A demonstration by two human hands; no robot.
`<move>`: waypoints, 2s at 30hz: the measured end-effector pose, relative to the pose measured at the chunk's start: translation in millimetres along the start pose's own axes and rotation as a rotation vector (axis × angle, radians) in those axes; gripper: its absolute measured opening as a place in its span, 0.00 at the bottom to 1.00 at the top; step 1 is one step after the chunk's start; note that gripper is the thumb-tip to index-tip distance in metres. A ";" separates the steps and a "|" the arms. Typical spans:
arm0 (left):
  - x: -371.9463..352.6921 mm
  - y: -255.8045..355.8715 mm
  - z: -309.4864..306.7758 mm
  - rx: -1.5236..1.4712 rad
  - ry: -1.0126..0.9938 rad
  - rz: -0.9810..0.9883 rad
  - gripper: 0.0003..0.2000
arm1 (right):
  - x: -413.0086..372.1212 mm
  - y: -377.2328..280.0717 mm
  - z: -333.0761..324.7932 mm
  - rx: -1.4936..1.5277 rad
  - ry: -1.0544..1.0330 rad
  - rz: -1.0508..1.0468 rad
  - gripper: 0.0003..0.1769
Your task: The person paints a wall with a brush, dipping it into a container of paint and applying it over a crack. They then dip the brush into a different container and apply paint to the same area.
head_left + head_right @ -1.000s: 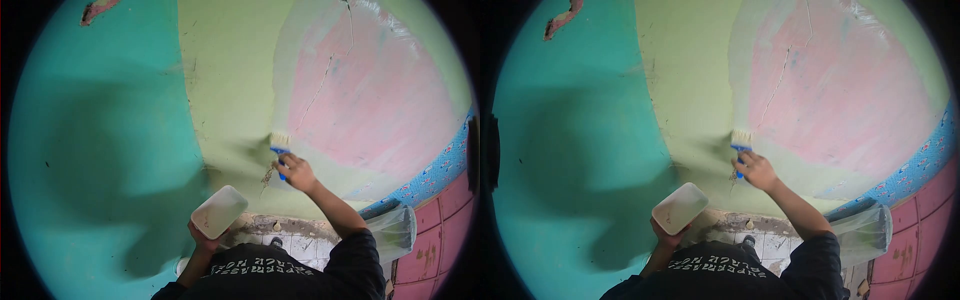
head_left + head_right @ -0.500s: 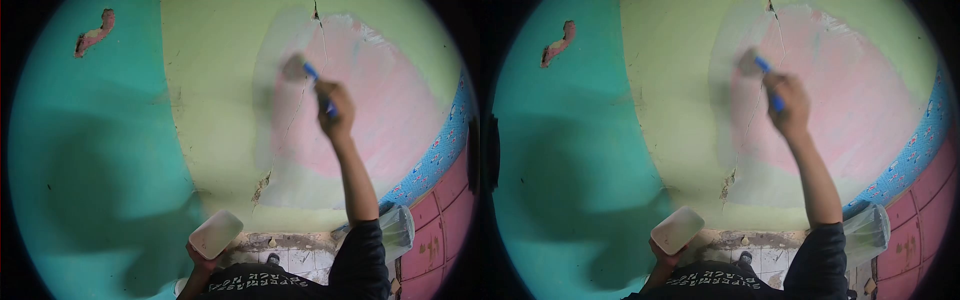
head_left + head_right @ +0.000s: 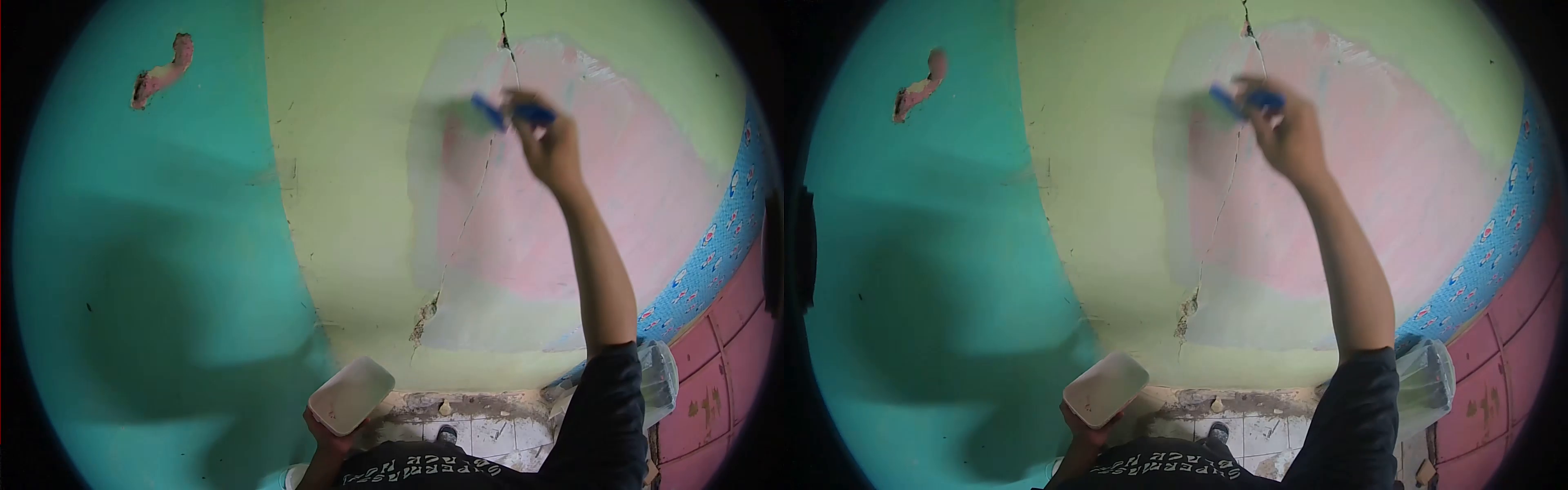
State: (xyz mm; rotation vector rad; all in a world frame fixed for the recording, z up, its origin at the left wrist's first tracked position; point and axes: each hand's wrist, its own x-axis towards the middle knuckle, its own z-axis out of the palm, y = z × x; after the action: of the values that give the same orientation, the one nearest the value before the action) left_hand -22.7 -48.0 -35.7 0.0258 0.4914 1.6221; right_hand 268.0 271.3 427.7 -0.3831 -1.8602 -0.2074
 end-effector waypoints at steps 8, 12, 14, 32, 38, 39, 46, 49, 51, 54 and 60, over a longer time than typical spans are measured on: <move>-5.6 -1.6 -4.9 -0.089 -0.001 -0.009 0.39 | -73.5 -11.0 48.9 -0.549 -0.161 -0.511 0.18; -7.4 -2.3 -6.1 -0.042 -0.016 0.016 0.39 | -151.4 -30.7 83.0 -0.220 -0.690 -0.329 0.20; -5.3 -0.8 -11.1 -0.058 0.014 -0.006 0.40 | -129.3 -5.8 80.3 -0.047 -0.680 -0.056 0.21; 5.9 -7.4 -12.2 -0.134 0.001 -0.116 0.40 | -176.1 -23.8 52.0 -0.391 -0.667 -0.557 0.18; 4.6 -11.2 3.5 0.018 0.034 -0.079 0.39 | -85.3 -6.7 21.1 -0.056 -0.500 -0.043 0.19; 4.1 -11.2 3.4 -0.007 0.023 -0.093 0.39 | -56.6 9.4 7.3 0.024 -0.362 0.040 0.19; 1.3 -6.4 3.4 -0.065 0.003 -0.070 0.40 | 14.2 -4.7 -32.5 -0.515 0.263 -0.339 0.14; -3.2 -5.2 -2.5 -0.111 -0.026 -0.056 0.41 | -61.8 15.4 -1.1 -0.643 0.040 -0.380 0.22; -5.9 -3.4 -3.6 -0.126 -0.027 -0.054 0.41 | -132.7 17.4 29.2 -0.632 -0.129 -0.436 0.24; -9.3 -4.3 -6.4 -0.128 -0.008 -0.061 0.40 | -245.6 2.6 69.2 -0.483 -0.383 -0.445 0.18; -3.7 -10.6 -23.1 -0.055 -0.053 -0.074 0.40 | -258.3 -20.1 69.1 -0.134 -0.640 -0.106 0.16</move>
State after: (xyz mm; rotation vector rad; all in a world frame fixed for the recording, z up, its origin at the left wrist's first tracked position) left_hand -19.2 -58.1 -59.1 0.0092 0.4018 1.5578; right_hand 271.6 234.6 162.2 -0.4809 -2.5081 -0.3073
